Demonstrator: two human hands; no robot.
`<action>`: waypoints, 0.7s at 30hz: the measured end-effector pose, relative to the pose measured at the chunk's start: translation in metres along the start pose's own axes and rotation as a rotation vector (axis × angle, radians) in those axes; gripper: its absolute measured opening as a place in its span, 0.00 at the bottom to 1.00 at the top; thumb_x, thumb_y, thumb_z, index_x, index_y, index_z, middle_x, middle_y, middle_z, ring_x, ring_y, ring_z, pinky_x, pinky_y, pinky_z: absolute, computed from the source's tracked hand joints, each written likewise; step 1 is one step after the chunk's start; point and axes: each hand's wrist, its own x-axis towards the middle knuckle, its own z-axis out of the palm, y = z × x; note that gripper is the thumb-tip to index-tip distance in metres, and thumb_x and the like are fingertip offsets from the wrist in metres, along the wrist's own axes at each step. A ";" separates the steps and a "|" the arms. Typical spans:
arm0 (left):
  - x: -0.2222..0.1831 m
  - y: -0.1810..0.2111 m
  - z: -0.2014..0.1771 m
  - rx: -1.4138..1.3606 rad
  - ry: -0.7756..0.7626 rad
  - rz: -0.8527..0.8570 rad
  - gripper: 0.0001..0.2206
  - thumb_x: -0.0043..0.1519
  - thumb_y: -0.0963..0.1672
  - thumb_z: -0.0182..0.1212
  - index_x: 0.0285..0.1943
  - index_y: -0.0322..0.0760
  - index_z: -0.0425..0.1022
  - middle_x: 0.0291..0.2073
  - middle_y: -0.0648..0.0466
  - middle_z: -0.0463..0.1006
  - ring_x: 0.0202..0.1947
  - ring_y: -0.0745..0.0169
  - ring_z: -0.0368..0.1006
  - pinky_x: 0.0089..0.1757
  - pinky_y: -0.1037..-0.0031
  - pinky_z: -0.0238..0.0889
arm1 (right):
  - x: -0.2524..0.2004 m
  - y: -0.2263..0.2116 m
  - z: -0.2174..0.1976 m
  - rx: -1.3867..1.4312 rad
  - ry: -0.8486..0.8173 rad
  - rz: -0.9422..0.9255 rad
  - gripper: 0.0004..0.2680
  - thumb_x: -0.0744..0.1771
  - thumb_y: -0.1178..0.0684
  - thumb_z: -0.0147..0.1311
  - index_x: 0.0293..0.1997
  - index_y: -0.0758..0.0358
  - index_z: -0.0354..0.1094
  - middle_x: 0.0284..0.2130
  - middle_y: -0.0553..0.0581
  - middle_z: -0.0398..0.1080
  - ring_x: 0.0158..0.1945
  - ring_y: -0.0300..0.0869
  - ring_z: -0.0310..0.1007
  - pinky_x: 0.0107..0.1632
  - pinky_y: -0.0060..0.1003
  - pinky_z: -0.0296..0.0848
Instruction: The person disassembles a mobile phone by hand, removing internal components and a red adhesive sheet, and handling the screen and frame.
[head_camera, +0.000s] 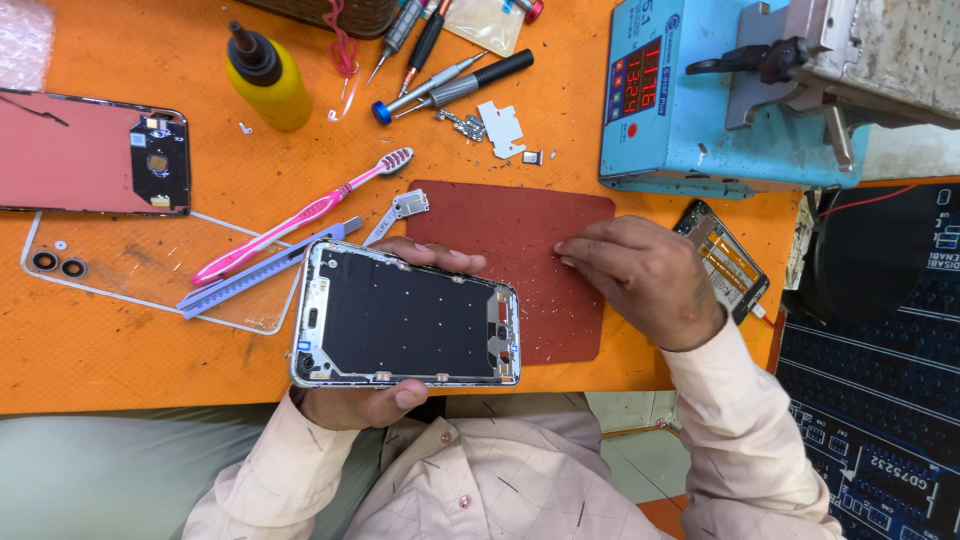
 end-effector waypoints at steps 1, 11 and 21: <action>0.000 0.000 0.000 0.005 0.003 0.003 0.35 0.61 0.52 0.74 0.71 0.36 0.59 0.63 0.43 0.69 0.71 0.44 0.67 0.67 0.52 0.68 | -0.001 0.000 0.002 0.001 0.003 0.001 0.07 0.63 0.59 0.64 0.42 0.60 0.79 0.38 0.54 0.77 0.40 0.46 0.78 0.42 0.39 0.76; -0.001 0.001 0.000 0.009 0.003 -0.021 0.35 0.61 0.52 0.74 0.71 0.36 0.58 0.66 0.43 0.68 0.71 0.44 0.65 0.69 0.50 0.68 | 0.004 -0.006 -0.002 -0.033 -0.054 -0.058 0.07 0.63 0.60 0.63 0.41 0.65 0.73 0.37 0.58 0.73 0.41 0.52 0.75 0.44 0.42 0.74; -0.001 0.000 0.000 -0.009 0.006 -0.008 0.35 0.61 0.51 0.75 0.71 0.37 0.58 0.66 0.43 0.68 0.71 0.44 0.65 0.67 0.52 0.67 | -0.006 -0.007 0.003 0.093 -0.019 -0.030 0.06 0.62 0.61 0.64 0.38 0.63 0.72 0.36 0.55 0.76 0.42 0.48 0.78 0.44 0.40 0.75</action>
